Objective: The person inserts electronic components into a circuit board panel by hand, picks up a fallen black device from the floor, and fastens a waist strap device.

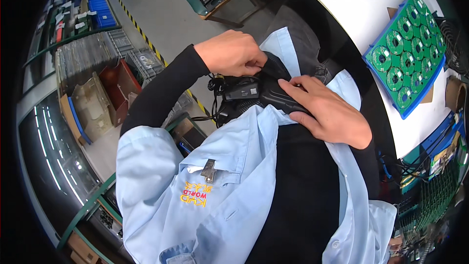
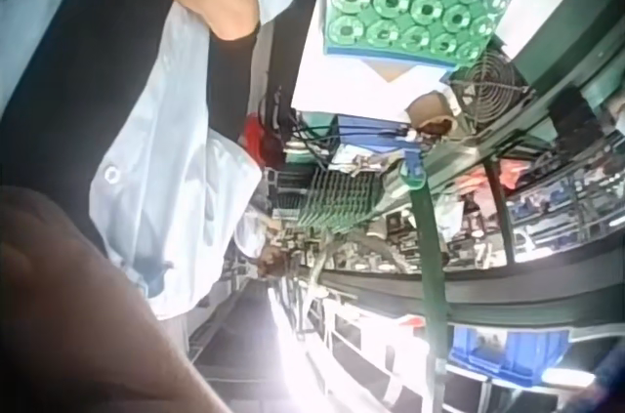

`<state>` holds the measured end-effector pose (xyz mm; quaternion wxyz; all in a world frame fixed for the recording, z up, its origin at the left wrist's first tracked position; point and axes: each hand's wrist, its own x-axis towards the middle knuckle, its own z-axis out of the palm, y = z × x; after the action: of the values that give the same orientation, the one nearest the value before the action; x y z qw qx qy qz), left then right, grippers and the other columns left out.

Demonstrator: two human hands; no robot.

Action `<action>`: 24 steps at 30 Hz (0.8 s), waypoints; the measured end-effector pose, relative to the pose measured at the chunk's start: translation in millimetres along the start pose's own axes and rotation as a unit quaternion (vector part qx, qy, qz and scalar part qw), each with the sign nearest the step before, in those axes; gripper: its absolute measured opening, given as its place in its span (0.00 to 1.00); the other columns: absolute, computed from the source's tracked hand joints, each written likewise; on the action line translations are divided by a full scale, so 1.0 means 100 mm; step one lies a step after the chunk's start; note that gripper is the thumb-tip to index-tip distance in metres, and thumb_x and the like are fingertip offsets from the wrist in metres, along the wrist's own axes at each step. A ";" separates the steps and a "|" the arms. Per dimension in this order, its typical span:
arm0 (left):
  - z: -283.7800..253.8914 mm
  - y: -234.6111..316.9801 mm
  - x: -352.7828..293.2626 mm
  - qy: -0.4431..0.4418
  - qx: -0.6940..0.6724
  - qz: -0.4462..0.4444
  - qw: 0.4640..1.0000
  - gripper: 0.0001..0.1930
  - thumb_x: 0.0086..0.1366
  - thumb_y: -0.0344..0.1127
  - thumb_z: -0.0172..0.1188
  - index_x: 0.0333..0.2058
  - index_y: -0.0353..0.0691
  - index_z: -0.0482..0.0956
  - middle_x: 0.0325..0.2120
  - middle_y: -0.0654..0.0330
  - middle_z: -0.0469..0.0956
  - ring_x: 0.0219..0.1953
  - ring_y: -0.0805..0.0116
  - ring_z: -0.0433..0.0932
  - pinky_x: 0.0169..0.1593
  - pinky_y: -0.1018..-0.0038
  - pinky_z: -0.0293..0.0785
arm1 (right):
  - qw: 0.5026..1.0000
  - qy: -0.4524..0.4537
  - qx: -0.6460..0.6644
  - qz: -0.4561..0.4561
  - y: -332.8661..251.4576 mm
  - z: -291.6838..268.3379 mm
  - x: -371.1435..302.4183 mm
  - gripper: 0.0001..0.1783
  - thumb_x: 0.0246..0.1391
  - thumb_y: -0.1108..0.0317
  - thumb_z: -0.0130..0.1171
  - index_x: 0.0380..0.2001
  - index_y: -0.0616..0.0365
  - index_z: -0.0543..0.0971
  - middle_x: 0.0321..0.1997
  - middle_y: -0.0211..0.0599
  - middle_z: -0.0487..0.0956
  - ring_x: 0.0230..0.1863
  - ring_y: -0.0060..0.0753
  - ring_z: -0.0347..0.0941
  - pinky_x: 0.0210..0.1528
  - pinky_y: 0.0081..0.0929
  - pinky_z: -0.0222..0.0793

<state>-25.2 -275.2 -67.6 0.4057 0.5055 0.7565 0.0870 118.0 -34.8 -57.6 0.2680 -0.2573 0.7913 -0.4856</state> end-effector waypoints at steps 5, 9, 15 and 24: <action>0.00 -0.01 -0.02 0.083 -0.035 0.007 0.996 0.05 0.58 0.35 0.61 0.29 0.39 0.81 0.22 0.55 0.80 0.29 0.51 0.79 0.33 0.60 0.73 | 0.993 0.110 -0.021 0.041 -0.11 0.11 0.12 0.26 0.59 0.68 0.56 0.54 0.81 0.69 0.44 0.62 0.74 0.47 0.58 0.72 0.52 0.43 0.69; -0.03 0.04 -0.02 0.085 -0.034 0.011 0.996 0.05 0.59 0.34 0.61 0.29 0.39 0.81 0.22 0.56 0.80 0.29 0.51 0.79 0.33 0.60 0.73 | 0.986 0.111 -0.115 0.053 -0.16 0.21 0.07 0.25 0.60 0.66 0.55 0.50 0.82 0.71 0.35 0.64 0.75 0.38 0.60 0.74 0.46 0.42 0.72; 0.08 0.06 -0.09 0.085 -0.065 -0.001 0.994 0.05 0.60 0.32 0.61 0.34 0.39 0.80 0.29 0.55 0.80 0.29 0.51 0.77 0.33 0.62 0.71 | 0.991 0.054 0.041 0.119 0.00 0.14 0.19 0.23 0.60 0.66 0.54 0.53 0.74 0.71 0.41 0.58 0.78 0.44 0.58 0.75 0.49 0.45 0.69; 0.04 -0.01 -0.03 0.041 -0.135 0.004 0.990 0.05 0.59 0.32 0.58 0.31 0.37 0.79 0.26 0.56 0.80 0.32 0.55 0.79 0.36 0.64 0.72 | 0.985 0.092 0.079 0.126 -0.13 -0.06 0.13 0.17 0.59 0.63 0.51 0.28 0.71 0.73 0.24 0.58 0.77 0.30 0.65 0.75 0.36 0.51 0.70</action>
<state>-22.0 -279.4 -69.2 0.4382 0.4453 0.7519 0.2108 106.8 -45.0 -45.8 0.2726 -0.0878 0.7978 -0.5306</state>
